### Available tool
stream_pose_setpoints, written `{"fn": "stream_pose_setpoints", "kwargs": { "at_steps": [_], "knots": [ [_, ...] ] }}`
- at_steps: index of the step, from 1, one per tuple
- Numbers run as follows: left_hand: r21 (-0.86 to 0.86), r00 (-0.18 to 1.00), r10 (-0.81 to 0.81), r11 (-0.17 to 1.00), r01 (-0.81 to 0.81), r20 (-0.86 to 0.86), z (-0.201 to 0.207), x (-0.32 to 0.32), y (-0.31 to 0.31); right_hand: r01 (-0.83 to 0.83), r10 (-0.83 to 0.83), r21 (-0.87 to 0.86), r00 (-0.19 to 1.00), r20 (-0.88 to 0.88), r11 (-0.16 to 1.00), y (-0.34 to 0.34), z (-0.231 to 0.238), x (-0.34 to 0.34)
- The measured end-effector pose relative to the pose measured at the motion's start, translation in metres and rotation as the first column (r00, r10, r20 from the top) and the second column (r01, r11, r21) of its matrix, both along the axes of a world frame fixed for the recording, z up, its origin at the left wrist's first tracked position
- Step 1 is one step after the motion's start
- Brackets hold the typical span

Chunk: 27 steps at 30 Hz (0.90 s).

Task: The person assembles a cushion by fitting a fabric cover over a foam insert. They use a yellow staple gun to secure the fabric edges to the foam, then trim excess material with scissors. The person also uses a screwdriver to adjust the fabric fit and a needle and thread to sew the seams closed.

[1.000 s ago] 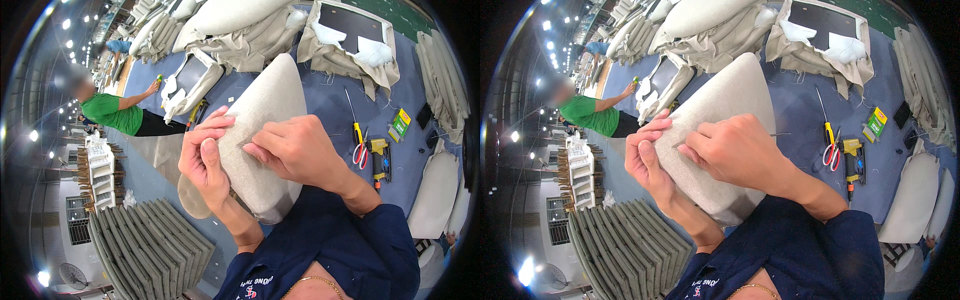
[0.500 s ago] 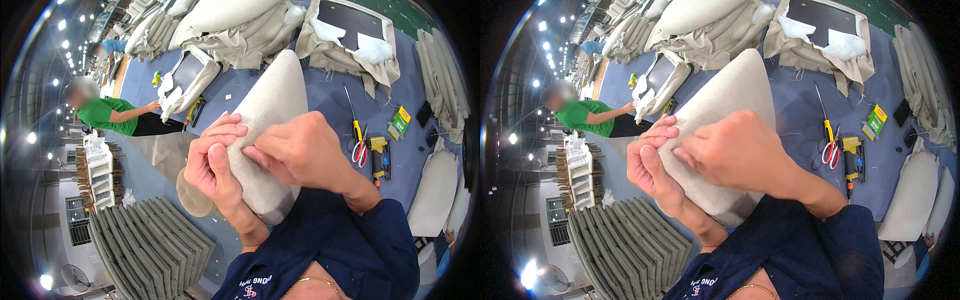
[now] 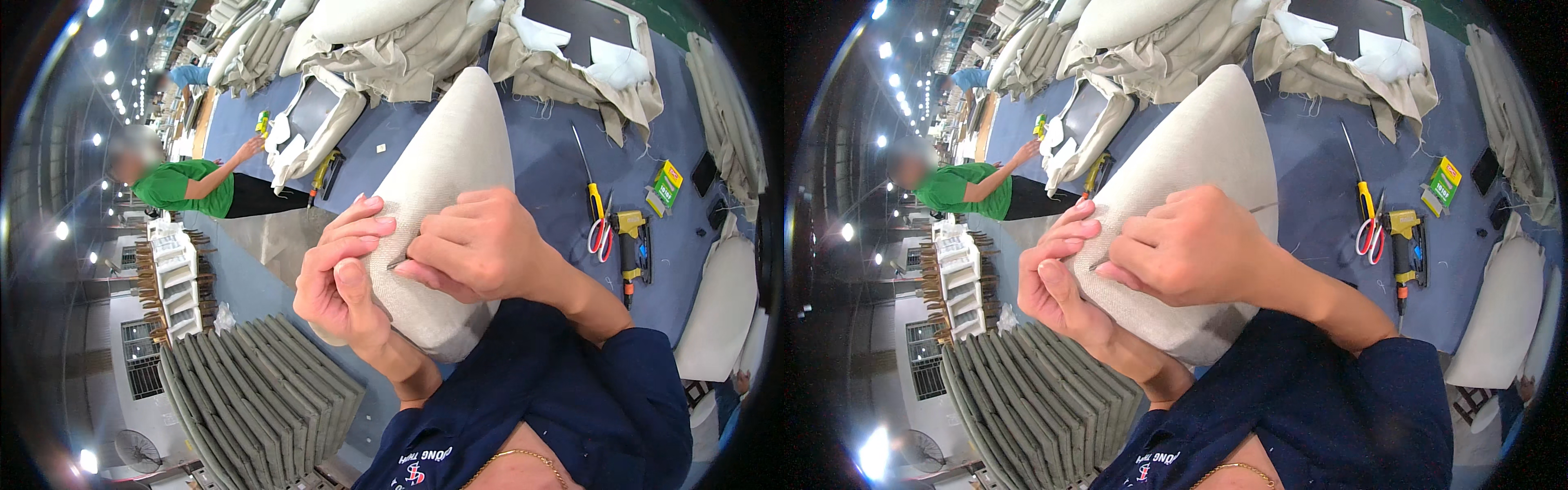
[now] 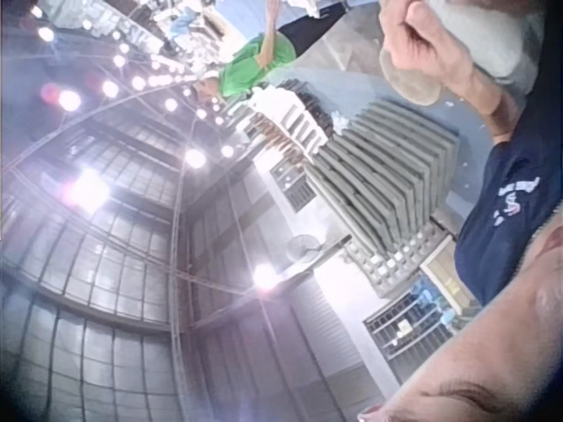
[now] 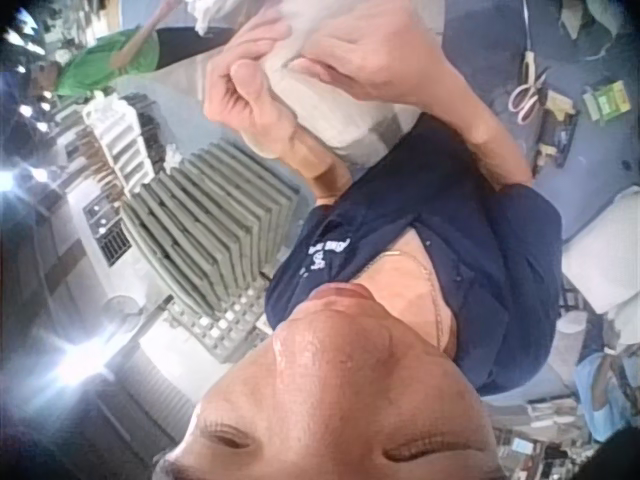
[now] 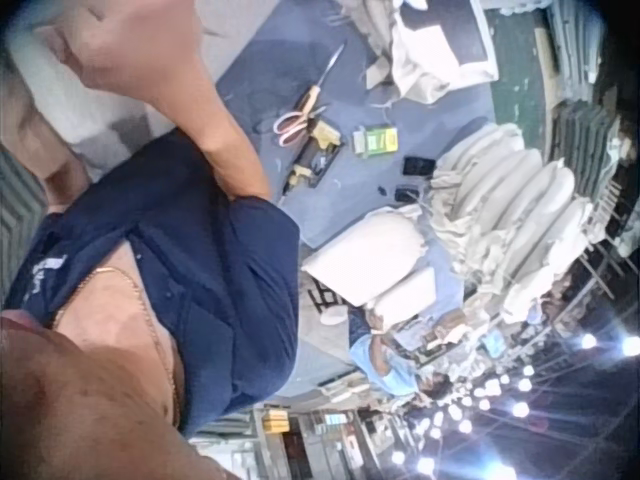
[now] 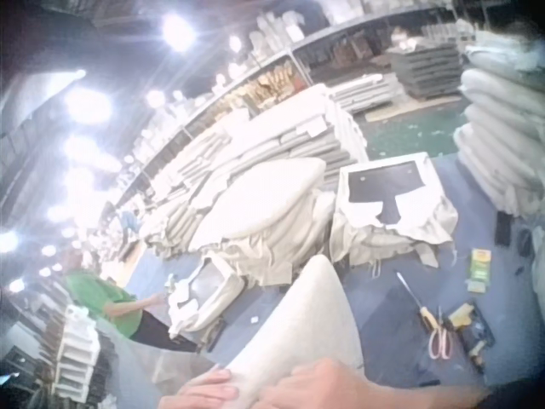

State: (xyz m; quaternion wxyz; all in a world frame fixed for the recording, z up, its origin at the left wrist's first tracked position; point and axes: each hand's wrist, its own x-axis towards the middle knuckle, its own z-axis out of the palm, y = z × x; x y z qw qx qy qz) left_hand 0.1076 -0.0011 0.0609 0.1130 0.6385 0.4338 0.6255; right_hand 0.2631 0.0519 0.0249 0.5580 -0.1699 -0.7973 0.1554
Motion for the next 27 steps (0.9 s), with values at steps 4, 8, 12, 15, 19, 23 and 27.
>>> {"fn": "stream_pose_setpoints", "kwargs": {
  "at_steps": [4, 8, 12, 15, 19, 23, 27],
  "knots": [
    [0.027, 1.0, 0.023, 0.999, -0.023, -0.02, -0.003, -0.003, 0.001, 0.082, -0.07, -0.063, 0.982, 0.177, 0.995, -0.014, 0.016, 0.008],
    [0.065, 0.999, 0.033, 0.997, -0.032, -0.007, -0.008, -0.002, -0.002, 0.07, -0.041, -0.136, 0.978, 0.205, 0.988, -0.019, 0.013, 0.012],
    [0.062, 0.999, 0.041, 0.997, -0.041, -0.004, -0.005, 0.001, -0.001, 0.052, -0.033, -0.157, 0.992, 0.119, 0.986, -0.02, 0.015, 0.01],
    [0.06, 0.999, 0.052, 0.997, -0.051, -0.013, -0.006, 0.002, -0.002, 0.059, -0.039, -0.155, 0.99, 0.132, 0.986, -0.02, 0.02, 0.01],
    [0.069, 0.999, 0.049, 0.996, -0.048, -0.017, -0.006, 0.006, -0.003, 0.079, -0.04, -0.131, 0.961, 0.275, 0.988, -0.024, 0.033, 0.018],
    [0.068, 0.998, 0.057, 0.996, -0.056, -0.006, -0.009, 0.008, -0.001, 0.056, -0.039, -0.078, 0.977, 0.209, 0.995, -0.017, 0.019, 0.012],
    [0.048, 0.994, 0.089, 0.995, -0.086, -0.059, -0.005, 0.002, -0.005, 0.004, 0.002, -0.052, 0.994, 0.109, 0.999, -0.011, 0.013, 0.002]
  ]
}}
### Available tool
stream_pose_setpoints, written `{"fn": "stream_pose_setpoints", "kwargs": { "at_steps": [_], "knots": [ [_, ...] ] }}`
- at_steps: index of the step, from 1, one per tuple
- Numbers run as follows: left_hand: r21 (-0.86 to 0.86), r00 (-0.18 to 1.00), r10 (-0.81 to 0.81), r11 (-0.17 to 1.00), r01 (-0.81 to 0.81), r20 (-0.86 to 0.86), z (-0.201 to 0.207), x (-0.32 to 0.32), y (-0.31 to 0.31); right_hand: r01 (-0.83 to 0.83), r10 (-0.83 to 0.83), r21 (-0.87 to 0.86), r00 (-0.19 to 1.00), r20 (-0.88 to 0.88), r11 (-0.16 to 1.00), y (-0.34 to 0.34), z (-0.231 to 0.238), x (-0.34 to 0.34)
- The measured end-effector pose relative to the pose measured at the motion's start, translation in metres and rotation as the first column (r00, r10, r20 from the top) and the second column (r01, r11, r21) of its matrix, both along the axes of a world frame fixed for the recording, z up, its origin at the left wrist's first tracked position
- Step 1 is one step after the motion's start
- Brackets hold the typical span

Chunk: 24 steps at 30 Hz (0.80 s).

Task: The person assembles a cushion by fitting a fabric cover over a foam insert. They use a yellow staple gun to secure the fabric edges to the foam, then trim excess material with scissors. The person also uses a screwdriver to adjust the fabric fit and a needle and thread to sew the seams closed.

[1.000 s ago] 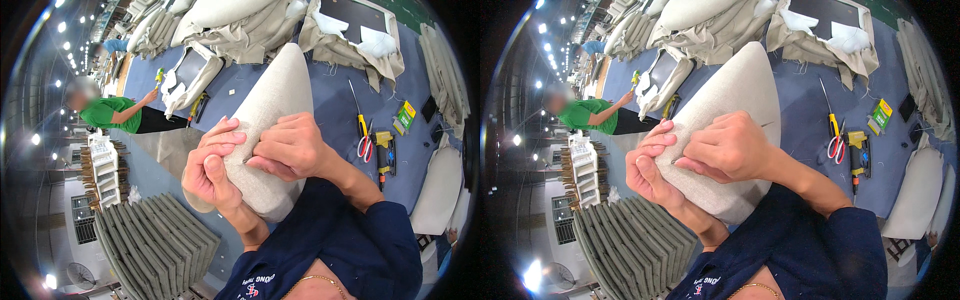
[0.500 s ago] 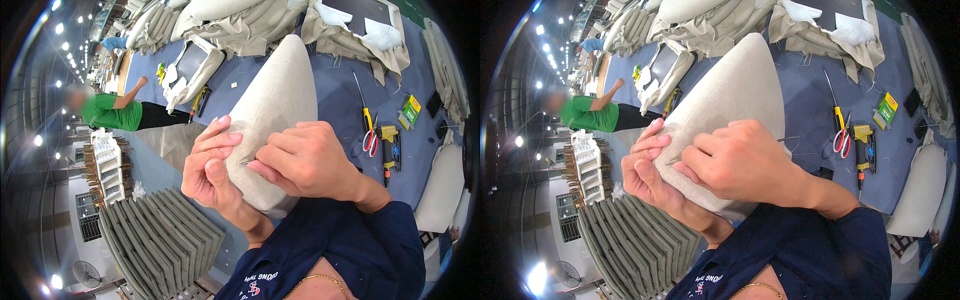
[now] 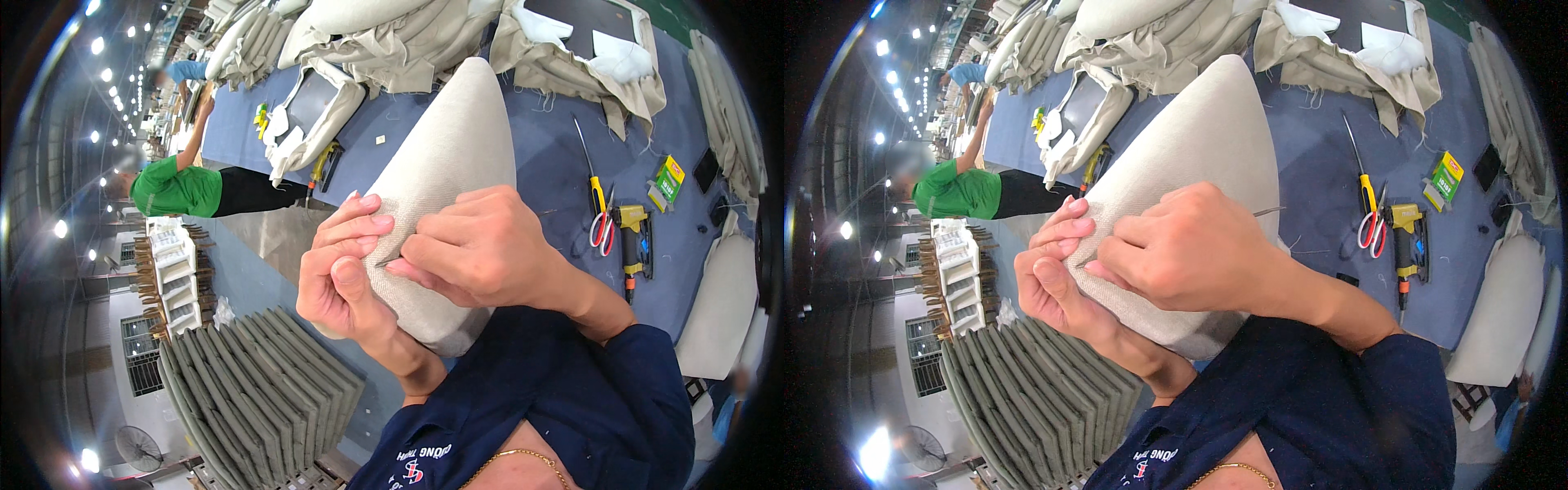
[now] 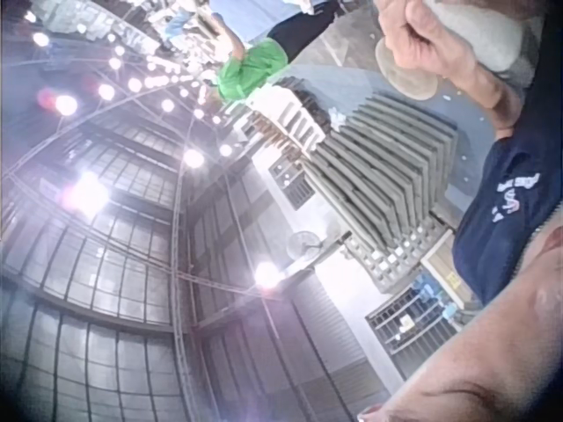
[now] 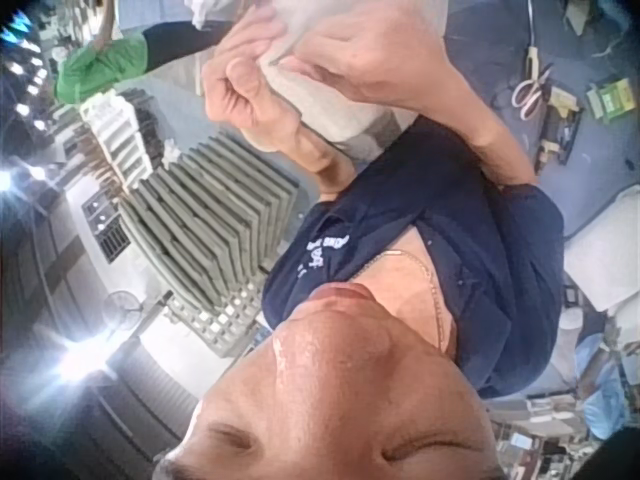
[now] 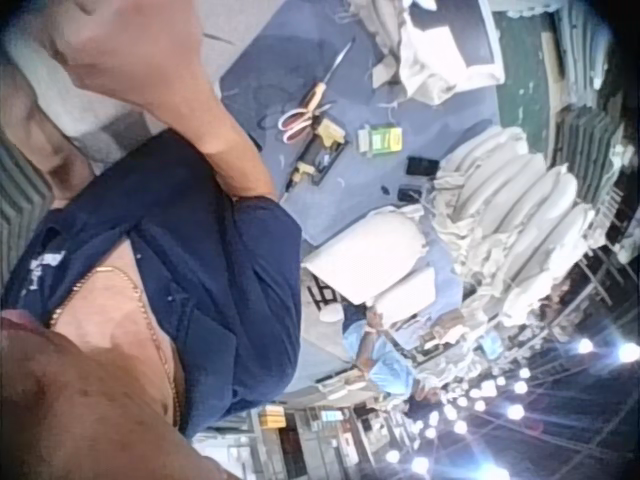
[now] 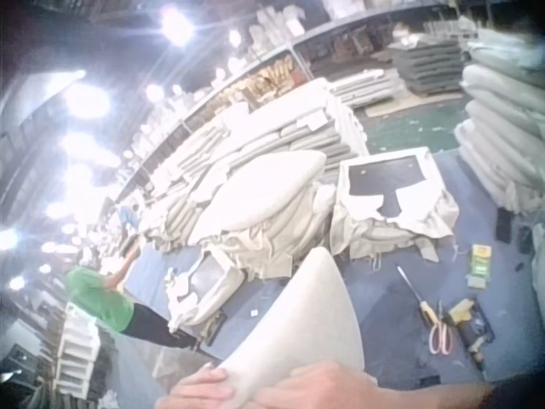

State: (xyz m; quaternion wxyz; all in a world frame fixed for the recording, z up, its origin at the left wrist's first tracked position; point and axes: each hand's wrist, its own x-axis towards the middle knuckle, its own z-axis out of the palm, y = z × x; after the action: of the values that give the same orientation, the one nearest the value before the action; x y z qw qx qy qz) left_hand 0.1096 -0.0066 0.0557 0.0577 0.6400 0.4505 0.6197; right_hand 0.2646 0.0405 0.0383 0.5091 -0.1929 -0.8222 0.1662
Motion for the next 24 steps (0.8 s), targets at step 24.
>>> {"fn": "stream_pose_setpoints", "kwargs": {
  "at_steps": [24],
  "knots": [
    [0.032, 0.993, -0.018, 0.999, 0.014, 0.114, -0.004, -0.005, 0.001, -0.228, 0.159, -0.164, 0.923, -0.352, 0.96, 0.002, -0.028, -0.018]
  ]
}}
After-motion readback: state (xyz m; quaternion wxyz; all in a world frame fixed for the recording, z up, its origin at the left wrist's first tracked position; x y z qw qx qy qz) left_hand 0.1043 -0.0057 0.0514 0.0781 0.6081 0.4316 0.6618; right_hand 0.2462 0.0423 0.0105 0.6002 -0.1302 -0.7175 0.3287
